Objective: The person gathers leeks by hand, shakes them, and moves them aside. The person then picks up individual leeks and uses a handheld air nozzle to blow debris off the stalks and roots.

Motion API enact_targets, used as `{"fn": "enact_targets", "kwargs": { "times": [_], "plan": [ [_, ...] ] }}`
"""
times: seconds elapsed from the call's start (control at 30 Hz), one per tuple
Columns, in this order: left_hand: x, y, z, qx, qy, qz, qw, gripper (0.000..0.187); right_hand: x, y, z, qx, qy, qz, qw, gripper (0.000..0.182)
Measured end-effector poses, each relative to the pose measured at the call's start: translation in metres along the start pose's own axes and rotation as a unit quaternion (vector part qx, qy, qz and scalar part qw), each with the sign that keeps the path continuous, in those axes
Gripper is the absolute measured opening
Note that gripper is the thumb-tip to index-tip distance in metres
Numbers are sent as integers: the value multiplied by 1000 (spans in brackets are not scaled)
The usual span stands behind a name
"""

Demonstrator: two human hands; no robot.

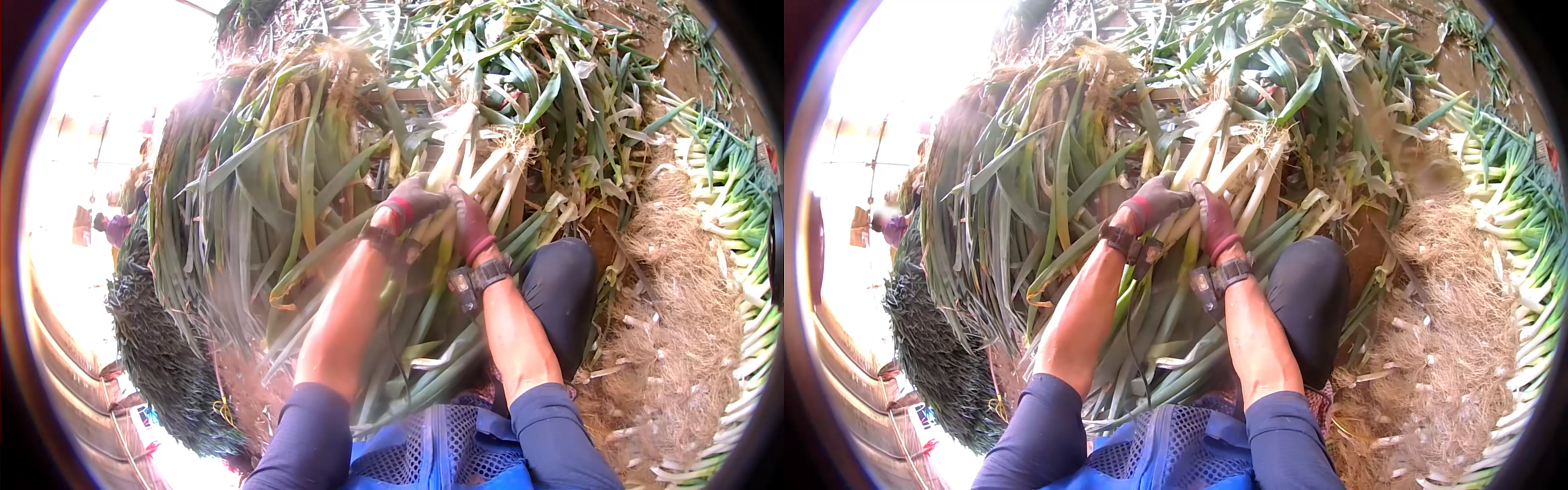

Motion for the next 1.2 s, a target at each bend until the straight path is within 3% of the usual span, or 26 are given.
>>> {"fn": "enact_targets", "kwargs": {
  "times": [0.07, 0.17, 0.23, 0.3, 0.33, 0.37, 0.4, 0.43, 0.47, 0.57, 0.6, 0.67, 0.77, 0.83, 0.87, 0.9, 0.97, 1.0, 1.1, 1.13, 1.2],
  "plan": [
    [6, -5, -3, 2, -12, -26, 1000, 64, -12, -12, -16, 8, -4, -25, 1000, 40],
    [37, 24, -45, -19, -44, -41, 998, 64, -41, -26, -34, -25, -46, 58, 997, 43],
    [52, 37, -72, -102, -49, -104, 988, 76, -59, -34, -43, -24, -131, 174, 976, 47],
    [61, 73, -119, -187, -65, -219, 955, 90, -77, -70, -71, 18, -128, 103, 986, 49],
    [64, 83, -137, -168, -74, -236, 954, 109, -86, -85, -77, 23, -147, 116, 982, 48],
    [64, 81, -147, -173, -68, -233, 955, 109, -97, -99, -83, 25, -168, 129, 977, 48],
    [67, 79, -152, -193, 10, -30, 981, 116, -110, -113, -90, 28, -190, 141, 971, 48],
    [69, 82, -158, -202, 89, 174, 960, 123, -127, -121, -96, 20, -202, 141, 969, 47],
    [70, 105, -176, -102, 76, 123, 984, 126, -138, -126, -105, 46, -200, 101, 973, 46],
    [78, 107, -196, -158, 136, 102, 973, 126, -175, -145, -146, 122, -188, 81, 971, 41],
    [84, 105, -198, -128, 150, 129, 972, 122, -182, -145, -149, 108, -178, 50, 977, 36],
    [95, 93, -196, -196, 156, -12, 968, 101, -202, -153, -163, 127, -144, 52, 980, 32],
    [115, 115, -225, -173, 109, -151, 967, 83, -230, -158, -180, 149, -169, 50, 973, 34],
    [132, 119, -239, -158, 121, -90, 976, 83, -246, -155, -189, 136, -195, 70, 969, 31],
    [137, 114, -243, -182, 150, -78, 969, 95, -252, -153, -192, 131, -207, 79, 966, 30],
    [139, 117, -259, -159, 222, 55, 960, 118, -258, -150, -195, 127, -217, 89, 964, 28],
    [128, 122, -290, -104, 303, 276, 906, 136, -267, -135, -200, 108, -220, 101, 964, 27],
    [127, 110, -295, -155, 294, 215, 918, 141, -268, -128, -205, 110, -244, 81, 960, 26],
    [117, 66, -284, -235, 255, 5, 938, 120, -267, -107, -209, 118, -254, 12, 960, 26],
    [114, 54, -286, -229, 249, -53, 939, 104, -266, -102, -208, 125, -234, -36, 963, 26],
    [106, 60, -293, -231, 233, -159, 931, 94, -267, -96, -206, 94, -244, -6, 965, 24]
  ]
}}
Point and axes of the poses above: each hand's wrist, its own z-axis towards the middle knuckle, its own x-axis out of the back of the hand, y = z × x, the point moved 5 cm from there along z, towards the middle knuckle, and after that the axes turned 7 degrees about -x, right-handed, at the moved point
